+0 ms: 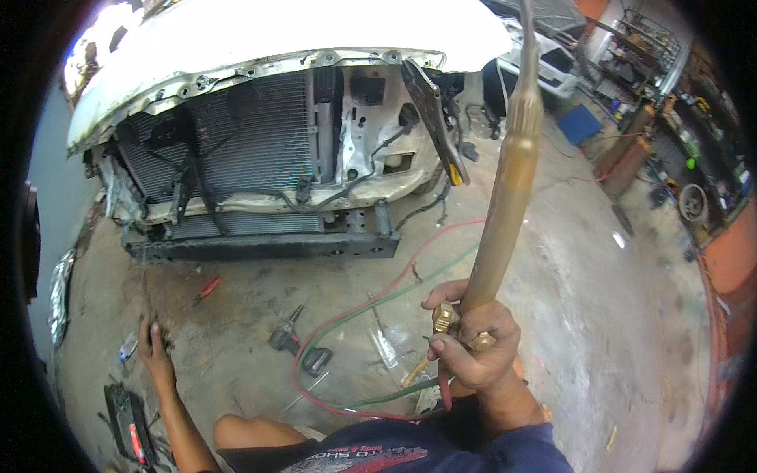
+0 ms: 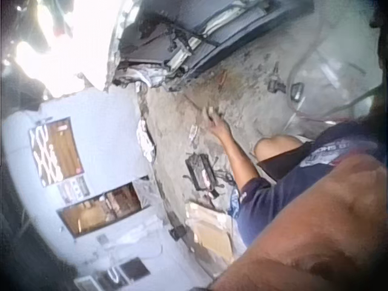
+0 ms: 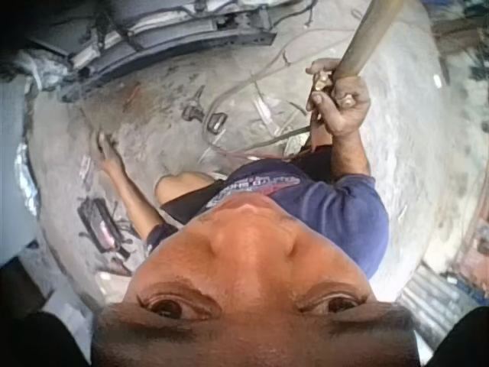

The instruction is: The person uses a welding torch to heat a section of the vehicle's front frame and then strikes it with a hammer to reshape it.

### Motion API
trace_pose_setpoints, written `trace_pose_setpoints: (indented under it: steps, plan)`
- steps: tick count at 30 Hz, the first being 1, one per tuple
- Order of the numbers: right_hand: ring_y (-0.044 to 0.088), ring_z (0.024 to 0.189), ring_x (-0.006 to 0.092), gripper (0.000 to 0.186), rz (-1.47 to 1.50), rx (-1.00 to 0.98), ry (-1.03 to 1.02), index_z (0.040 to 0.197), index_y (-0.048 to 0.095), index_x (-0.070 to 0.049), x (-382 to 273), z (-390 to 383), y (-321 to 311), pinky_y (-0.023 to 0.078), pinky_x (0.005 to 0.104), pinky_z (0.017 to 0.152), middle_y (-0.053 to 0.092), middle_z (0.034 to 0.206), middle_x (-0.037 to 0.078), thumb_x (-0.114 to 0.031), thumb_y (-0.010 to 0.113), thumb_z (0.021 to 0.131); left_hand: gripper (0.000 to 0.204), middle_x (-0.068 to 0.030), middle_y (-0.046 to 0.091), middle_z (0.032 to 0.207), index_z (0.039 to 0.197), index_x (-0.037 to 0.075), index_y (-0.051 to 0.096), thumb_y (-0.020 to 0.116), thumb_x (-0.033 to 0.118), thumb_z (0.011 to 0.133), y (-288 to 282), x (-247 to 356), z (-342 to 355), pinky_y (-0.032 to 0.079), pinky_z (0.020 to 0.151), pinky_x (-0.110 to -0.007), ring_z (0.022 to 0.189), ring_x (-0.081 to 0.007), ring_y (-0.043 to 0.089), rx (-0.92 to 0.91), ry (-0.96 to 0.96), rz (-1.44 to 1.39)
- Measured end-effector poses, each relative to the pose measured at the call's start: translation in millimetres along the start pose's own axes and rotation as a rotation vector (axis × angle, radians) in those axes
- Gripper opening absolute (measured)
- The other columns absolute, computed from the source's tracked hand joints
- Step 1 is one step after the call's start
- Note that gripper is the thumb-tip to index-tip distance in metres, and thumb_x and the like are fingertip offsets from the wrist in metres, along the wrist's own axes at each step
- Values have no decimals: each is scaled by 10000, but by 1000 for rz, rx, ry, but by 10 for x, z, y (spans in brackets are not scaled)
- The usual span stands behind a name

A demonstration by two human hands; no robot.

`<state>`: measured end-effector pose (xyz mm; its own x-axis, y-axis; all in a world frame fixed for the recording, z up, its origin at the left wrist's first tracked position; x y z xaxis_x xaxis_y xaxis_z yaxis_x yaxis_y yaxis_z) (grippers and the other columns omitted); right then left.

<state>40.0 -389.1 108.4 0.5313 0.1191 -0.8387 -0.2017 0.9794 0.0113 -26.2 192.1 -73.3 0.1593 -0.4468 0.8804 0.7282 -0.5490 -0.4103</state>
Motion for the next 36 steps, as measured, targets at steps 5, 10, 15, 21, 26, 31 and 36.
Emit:
trace_pose_setpoints:
  steps: [5, 10, 15, 21, 26, 31, 36]
  plan:
    - [711, 724, 162, 291, 8, -27, 208, 915, 510, -77, 298, -197, -313, 566, 277, 596, 664, 1144, 339, 111, 724, 853, 316, -95, 716, 1049, 1287, -14, 741, 654, 182, 1055, 715, 2304, -393, 546, 855, -320, 996, -188, 700, -333, 450, -93]
    - [701, 772, 137, 292, 37, -100, 457, 885, 528, -69, 299, -339, -496, 550, 297, 630, 720, 1146, 214, 37, 794, 830, 306, -88, 689, 1016, 1304, -27, 729, 643, 150, 1069, 1545, 3306, -786, 545, 627, -265, 851, -147, 717, -493, 359, -335]
    - [668, 640, 108, 297, -66, -159, 254, 892, 496, -80, 113, -134, -723, 580, 244, 530, 666, 1167, 275, 122, 709, 848, 325, -99, 732, 1095, 1347, -16, 711, 625, 169, 1094, 1841, 3443, -898, 559, 651, -273, 894, -159, 741, -493, 171, -505]
    - [717, 957, 218, 242, -40, -42, 433, 874, 550, -61, -220, 165, -680, 546, 347, 756, 687, 893, 113, 43, 764, 827, 338, -101, 758, 1082, 1356, -20, 705, 621, 181, 1098, 1996, 3453, -942, 557, 649, -273, 882, -168, 751, -463, 80, -493]
    - [728, 963, 266, 240, -50, -80, 361, 865, 549, -64, -92, 164, -652, 545, 367, 779, 632, 810, 88, 44, 759, 825, 351, -101, 761, 1090, 1370, -28, 693, 626, 180, 1095, 2124, 3390, -972, 565, 652, -278, 872, -173, 754, -446, 133, -535]
    - [742, 953, 294, 245, -100, -74, 342, 873, 554, -71, -35, 185, -633, 545, 375, 777, 624, 798, 101, 29, 769, 811, 367, -112, 767, 1053, 1370, -31, 681, 621, 200, 1092, 2162, 3451, -1079, 562, 635, -245, 859, -154, 756, -403, 108, -541]
    - [748, 947, 286, 243, -89, -52, 324, 874, 553, -72, 78, 242, -594, 547, 378, 774, 631, 795, 100, 22, 768, 810, 383, -116, 767, 1073, 1380, -27, 675, 633, 217, 1088, 2227, 3421, -1046, 563, 621, -239, 862, -157, 759, -401, 123, -530]
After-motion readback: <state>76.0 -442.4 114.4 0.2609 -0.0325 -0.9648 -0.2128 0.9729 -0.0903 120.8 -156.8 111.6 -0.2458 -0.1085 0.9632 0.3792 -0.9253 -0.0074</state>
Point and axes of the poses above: each hand's wrist, its own z-axis towards the middle knuckle, its own y-axis out of the palm, x = y × z, the point moved 2 cm from there along z, towards the middle knuckle
